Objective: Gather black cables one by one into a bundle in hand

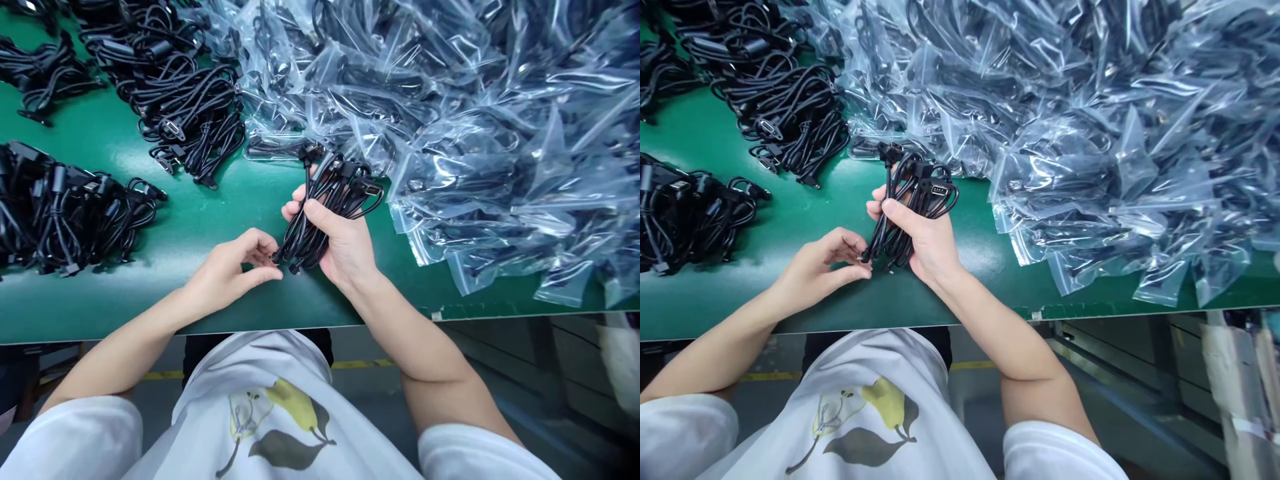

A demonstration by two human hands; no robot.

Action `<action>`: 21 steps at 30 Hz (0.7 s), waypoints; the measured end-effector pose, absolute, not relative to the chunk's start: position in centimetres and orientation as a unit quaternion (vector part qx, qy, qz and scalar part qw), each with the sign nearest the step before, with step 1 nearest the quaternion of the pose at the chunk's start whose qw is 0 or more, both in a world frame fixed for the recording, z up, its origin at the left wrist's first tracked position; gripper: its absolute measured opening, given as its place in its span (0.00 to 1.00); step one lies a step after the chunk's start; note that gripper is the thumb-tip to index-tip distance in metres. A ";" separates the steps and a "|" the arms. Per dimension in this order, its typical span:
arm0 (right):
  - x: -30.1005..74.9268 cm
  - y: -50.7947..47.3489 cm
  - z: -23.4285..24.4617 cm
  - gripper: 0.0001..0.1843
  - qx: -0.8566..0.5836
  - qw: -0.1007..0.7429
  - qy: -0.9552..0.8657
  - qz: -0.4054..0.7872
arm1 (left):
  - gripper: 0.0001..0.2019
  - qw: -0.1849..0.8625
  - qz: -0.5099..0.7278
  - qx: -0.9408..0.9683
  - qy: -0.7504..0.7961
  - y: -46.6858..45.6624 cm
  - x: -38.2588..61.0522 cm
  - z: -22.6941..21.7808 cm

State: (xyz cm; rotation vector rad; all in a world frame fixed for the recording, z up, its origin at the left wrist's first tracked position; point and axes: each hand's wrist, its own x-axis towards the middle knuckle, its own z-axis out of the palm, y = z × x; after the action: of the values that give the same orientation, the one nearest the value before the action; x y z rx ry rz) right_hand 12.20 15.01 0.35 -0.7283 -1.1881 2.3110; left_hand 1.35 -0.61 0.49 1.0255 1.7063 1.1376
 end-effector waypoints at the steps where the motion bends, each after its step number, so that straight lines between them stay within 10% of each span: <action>1: 12.3 15.0 0.5 0.16 -0.265 0.221 -0.432 0.833 | 0.13 0.403 0.450 0.408 0.684 -0.6 1.4 0.4; 21: 13.2 15.3 1.1 0.20 -0.181 0.193 -0.442 0.857 | 0.09 0.331 0.506 0.415 0.680 -0.6 1.1 -0.8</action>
State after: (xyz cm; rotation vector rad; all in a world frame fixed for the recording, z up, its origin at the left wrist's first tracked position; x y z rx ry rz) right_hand 13.16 15.25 1.11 -0.5072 -1.2405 2.4050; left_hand 1.06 -0.58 -0.83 1.0842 1.7790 1.3223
